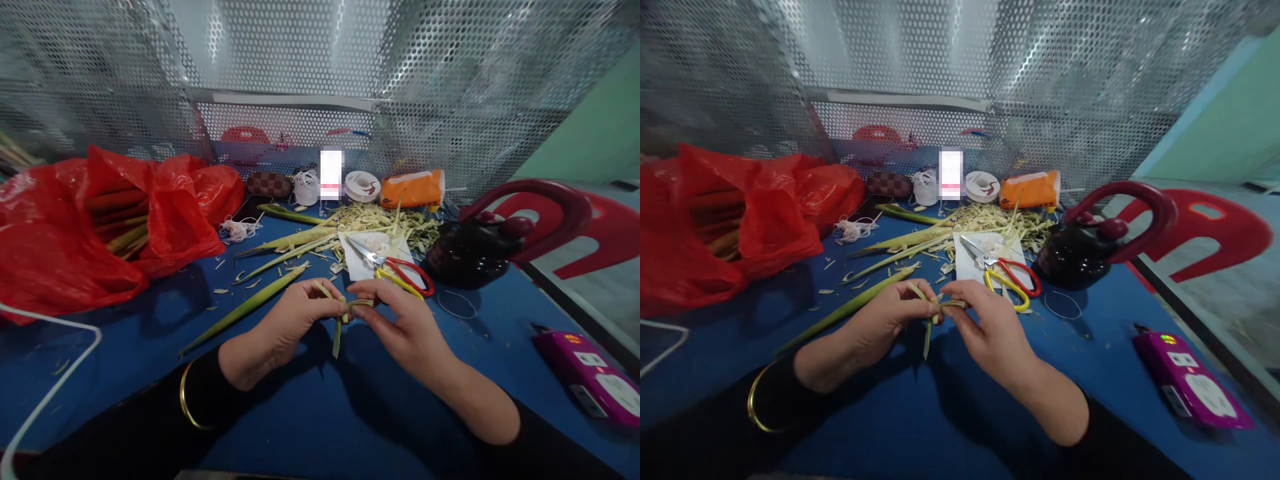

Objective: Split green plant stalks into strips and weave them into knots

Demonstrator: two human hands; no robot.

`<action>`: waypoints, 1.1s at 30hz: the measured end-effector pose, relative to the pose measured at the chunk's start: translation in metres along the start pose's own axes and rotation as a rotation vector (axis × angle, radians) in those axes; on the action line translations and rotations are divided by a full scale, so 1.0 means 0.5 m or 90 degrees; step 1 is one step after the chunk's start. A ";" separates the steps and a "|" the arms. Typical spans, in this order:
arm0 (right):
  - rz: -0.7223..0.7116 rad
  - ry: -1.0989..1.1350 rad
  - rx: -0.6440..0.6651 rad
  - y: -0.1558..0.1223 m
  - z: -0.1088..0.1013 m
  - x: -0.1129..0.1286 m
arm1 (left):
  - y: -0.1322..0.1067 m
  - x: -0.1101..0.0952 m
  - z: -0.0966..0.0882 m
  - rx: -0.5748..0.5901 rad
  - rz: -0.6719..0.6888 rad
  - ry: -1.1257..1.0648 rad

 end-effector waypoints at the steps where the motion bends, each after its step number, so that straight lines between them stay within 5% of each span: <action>1: -0.100 -0.064 -0.006 -0.001 -0.003 0.025 | -0.001 0.001 0.001 0.006 -0.017 -0.024; 5: -0.364 -0.209 -0.012 -0.020 -0.001 0.083 | -0.009 0.019 0.011 0.042 -0.112 -0.093; 11: -0.453 -0.179 -0.029 -0.033 -0.007 0.092 | -0.022 0.040 0.026 0.104 -0.184 -0.122; 20: -0.116 -0.003 0.028 0.005 -0.013 0.028 | -0.008 -0.010 0.024 0.102 0.006 -0.005; 27: 0.276 0.164 0.084 -0.013 0.031 -0.075 | 0.000 -0.015 0.024 0.082 0.084 0.132; 33: 0.320 0.156 0.063 -0.017 0.030 -0.087 | 0.001 -0.008 0.023 0.085 0.042 0.032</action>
Point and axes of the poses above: each hand's wrist, its own y-axis towards the middle knuckle, its own z-axis out of the palm, x = y × z, the point moved 10 cm from there along y, towards the middle knuckle, and after that the axes turned 12 degrees about -x, right-handed, at the moved point
